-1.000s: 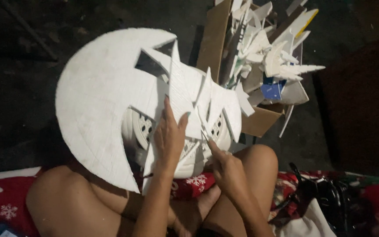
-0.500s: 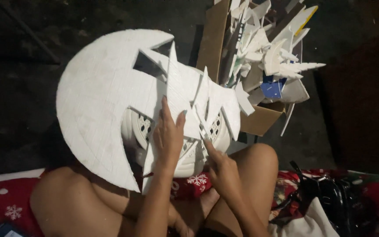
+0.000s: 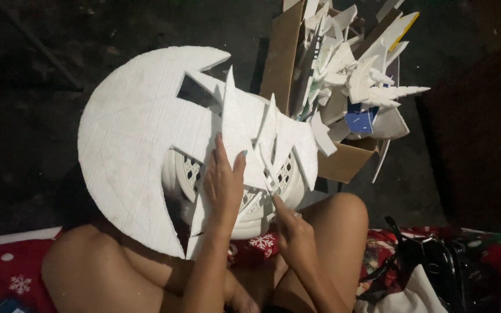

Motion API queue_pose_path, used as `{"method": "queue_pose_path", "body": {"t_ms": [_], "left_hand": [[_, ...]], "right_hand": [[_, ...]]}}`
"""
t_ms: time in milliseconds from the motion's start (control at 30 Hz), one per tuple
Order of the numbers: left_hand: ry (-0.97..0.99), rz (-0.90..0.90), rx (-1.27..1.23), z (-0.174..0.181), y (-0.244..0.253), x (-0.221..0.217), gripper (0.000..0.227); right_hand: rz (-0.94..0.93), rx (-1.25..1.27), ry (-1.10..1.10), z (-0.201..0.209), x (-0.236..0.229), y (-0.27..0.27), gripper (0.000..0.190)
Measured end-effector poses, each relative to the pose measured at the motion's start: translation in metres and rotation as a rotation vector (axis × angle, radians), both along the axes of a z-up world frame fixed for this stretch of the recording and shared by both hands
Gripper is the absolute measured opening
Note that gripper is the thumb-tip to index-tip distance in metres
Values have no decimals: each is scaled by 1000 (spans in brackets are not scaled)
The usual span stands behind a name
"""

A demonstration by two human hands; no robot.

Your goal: Cutting out shapes from a large piece of white foam using a small utility knife.

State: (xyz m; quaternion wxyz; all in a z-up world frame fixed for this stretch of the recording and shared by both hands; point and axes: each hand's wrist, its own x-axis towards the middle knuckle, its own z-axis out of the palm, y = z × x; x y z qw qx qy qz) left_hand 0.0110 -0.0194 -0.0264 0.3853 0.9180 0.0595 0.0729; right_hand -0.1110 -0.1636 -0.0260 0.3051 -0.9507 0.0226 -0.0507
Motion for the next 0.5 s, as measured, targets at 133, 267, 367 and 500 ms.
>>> {"method": "queue_pose_path", "body": {"t_ms": [133,267,367,500], "left_hand": [[-37,-15,31,6,1,-3,59],[-26,-21,-99,4,0,-4,61],[-9,-21,-93,21,7,-4,62],[-2,1,-246,15,7,-3,61]], "right_hand": [[1,85,-9,2,-5,0,63],[-17,115,59,-4,0,2,69],[-29,113,24,-6,-3,-6,63],[-34,198,126,6,-9,-30,59]]}}
